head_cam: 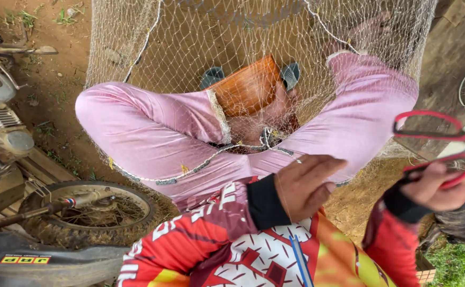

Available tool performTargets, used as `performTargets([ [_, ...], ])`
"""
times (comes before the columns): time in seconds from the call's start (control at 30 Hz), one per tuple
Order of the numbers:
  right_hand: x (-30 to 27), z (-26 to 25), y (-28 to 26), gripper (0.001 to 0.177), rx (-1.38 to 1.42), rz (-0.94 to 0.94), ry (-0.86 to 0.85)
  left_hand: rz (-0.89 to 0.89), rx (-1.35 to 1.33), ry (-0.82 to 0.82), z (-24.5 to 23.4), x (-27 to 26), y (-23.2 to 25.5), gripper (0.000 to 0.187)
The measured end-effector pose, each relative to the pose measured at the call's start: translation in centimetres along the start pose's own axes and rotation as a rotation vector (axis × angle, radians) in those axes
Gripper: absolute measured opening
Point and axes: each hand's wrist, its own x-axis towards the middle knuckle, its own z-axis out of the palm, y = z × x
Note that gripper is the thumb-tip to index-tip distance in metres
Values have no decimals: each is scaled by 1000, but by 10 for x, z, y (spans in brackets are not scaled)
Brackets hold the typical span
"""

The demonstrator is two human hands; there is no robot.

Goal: Repairing a fishing net using a netting needle and scissors while sitting on the ground.

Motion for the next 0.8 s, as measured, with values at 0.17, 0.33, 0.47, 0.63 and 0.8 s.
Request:
performTargets([
  [0.17,-61,29,-118,21,99,254,-96,48,235,75,6,13,31,49],
  [0.33,-65,40,-147,19,271,292,-140,-25,133,35,6,6,26,46],
  [0.47,-54,85,-180,43,295,211,-249,-104,190,151,10,-3,15,55],
  [0.63,-80,89,-182,41,221,187,-342,-76,290,123,-20,-14,18,58],
  [0.8,-90,90,-184,22,352,209,-484,-73,-48,61,-28,-31,8,67],
])
